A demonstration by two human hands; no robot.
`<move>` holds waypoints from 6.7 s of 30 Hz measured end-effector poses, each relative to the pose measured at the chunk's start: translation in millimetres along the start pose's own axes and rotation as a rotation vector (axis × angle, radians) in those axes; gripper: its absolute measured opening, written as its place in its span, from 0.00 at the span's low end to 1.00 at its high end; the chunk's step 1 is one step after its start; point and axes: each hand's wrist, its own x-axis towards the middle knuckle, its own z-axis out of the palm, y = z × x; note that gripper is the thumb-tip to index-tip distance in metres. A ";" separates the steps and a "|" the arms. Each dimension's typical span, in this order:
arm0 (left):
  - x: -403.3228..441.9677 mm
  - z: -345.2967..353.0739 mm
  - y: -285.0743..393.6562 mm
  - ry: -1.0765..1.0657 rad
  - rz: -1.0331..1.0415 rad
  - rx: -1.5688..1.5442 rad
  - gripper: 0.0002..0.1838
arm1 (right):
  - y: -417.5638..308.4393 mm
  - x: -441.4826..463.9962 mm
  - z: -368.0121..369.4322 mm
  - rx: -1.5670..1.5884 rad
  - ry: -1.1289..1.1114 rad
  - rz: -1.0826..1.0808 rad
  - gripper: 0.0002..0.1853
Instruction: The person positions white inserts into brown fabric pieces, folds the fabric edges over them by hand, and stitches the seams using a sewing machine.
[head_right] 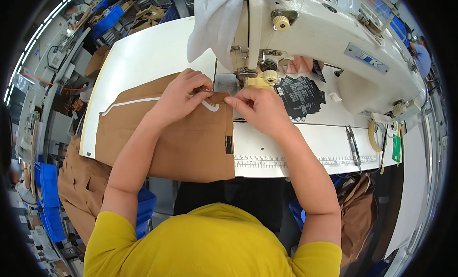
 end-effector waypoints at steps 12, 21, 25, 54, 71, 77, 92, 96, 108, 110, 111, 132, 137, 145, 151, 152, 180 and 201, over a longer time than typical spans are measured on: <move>-3.8 -8.8 -63.6 0.378 -0.387 0.284 0.13 | 1.9 -0.2 18.1 0.105 0.046 -0.144 0.04; -0.8 8.7 -14.9 0.046 0.004 0.158 0.14 | -0.4 -1.4 20.0 0.106 0.095 -0.189 0.04; -2.6 13.2 -17.4 0.010 0.113 0.261 0.03 | 0.9 -0.4 20.4 0.158 0.085 -0.165 0.04; -6.6 16.9 -3.9 0.116 0.163 0.021 0.06 | -2.6 2.6 17.9 0.191 0.114 -0.329 0.03; -7.4 13.0 24.8 0.043 0.094 -0.032 0.03 | 1.7 5.8 8.6 0.431 -0.108 0.129 0.05; 0.5 27.3 22.2 0.104 0.163 0.119 0.03 | 9.0 8.1 11.8 0.634 -0.162 0.230 0.06; -0.7 22.1 7.3 0.089 0.152 0.024 0.05 | 9.3 3.8 7.5 0.471 -0.134 0.129 0.07; -1.2 23.9 7.5 0.093 0.141 0.037 0.05 | 13.6 3.3 10.0 0.439 -0.103 0.070 0.06; -1.2 25.6 7.9 0.080 0.114 0.029 0.06 | 10.9 1.3 8.2 0.443 -0.136 0.075 0.05; -1.2 26.1 7.9 0.066 0.104 0.030 0.06 | 11.0 0.8 7.5 0.447 -0.150 0.084 0.05; -1.2 25.9 8.0 0.065 0.105 0.029 0.06 | 9.8 0.7 7.0 0.451 -0.158 0.083 0.05; -2.3 25.6 9.6 0.034 0.100 0.067 0.06 | 3.5 -0.4 -0.4 0.469 -0.198 0.093 0.04; -1.7 24.1 9.4 -0.008 0.076 0.031 0.05 | 7.5 0.3 2.8 0.466 -0.195 0.126 0.04; -0.4 13.9 7.0 0.008 0.154 0.125 0.07 | 7.5 0.6 6.2 0.407 -0.114 0.085 0.03; 0.2 11.3 6.8 -0.092 0.052 -0.023 0.05 | 5.1 0.0 6.7 0.439 -0.088 0.049 0.03; -0.2 12.4 6.3 -0.079 0.041 -0.074 0.05 | 5.2 -0.1 6.4 0.439 -0.089 0.049 0.03; -4.1 29.4 6.4 0.056 -0.003 -0.118 0.04 | 5.1 1.2 5.6 0.466 -0.093 0.058 0.05; 2.1 29.2 -0.5 -0.047 -0.234 -0.366 0.08 | 0.3 0.0 -2.5 0.236 -0.090 -0.026 0.05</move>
